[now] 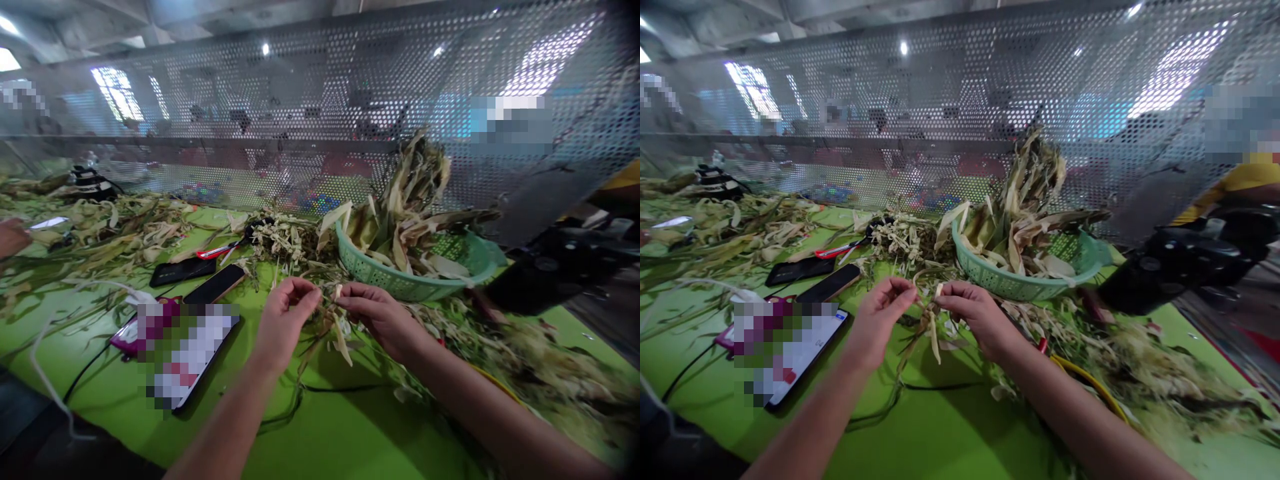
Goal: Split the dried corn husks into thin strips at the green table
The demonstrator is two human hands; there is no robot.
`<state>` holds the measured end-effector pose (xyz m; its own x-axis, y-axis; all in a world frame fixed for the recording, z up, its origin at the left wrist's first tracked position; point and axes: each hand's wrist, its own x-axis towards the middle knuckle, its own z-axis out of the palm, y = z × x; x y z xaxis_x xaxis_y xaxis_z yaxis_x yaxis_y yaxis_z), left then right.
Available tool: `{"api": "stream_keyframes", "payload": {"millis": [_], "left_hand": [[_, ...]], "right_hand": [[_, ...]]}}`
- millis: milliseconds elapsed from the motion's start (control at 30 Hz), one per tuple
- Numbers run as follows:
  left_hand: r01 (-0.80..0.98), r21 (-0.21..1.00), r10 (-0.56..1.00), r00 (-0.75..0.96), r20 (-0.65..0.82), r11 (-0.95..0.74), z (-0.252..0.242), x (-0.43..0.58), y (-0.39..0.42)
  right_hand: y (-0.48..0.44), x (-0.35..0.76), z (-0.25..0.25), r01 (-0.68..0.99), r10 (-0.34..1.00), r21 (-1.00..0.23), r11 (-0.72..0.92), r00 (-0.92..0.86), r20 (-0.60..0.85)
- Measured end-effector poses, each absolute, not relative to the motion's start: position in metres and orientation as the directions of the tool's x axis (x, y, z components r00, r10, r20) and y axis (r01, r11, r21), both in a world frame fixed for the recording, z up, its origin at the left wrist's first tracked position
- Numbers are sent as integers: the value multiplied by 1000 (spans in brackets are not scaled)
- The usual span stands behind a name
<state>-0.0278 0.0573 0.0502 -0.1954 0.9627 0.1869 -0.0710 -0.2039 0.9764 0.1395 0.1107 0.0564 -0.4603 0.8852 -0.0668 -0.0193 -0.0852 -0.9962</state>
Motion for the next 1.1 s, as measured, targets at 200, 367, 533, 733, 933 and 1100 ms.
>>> {"api": "stream_keyframes", "payload": {"millis": [200,367,533,733,933,1100], "left_hand": [[-193,971,938,-339,71,-143,45,-38,64],[271,954,923,-317,216,-131,46,-47,64],[501,829,925,-131,356,-248,55,-41,59],[481,822,926,-54,374,-304,55,-35,58],[393,862,916,-102,387,-320,56,-29,56],[356,865,901,-119,417,-353,55,-26,55]], "right_hand": [[111,140,58,-16,901,-996,-86,-429,-71],[113,142,58,-33,902,-995,-89,-427,-66],[112,142,59,-13,896,-997,-75,-440,-61],[110,141,61,-5,890,-997,-72,-451,-62],[107,137,63,-14,881,-997,-71,-469,-56],[106,136,61,0,880,-996,-89,-469,-78]]}}
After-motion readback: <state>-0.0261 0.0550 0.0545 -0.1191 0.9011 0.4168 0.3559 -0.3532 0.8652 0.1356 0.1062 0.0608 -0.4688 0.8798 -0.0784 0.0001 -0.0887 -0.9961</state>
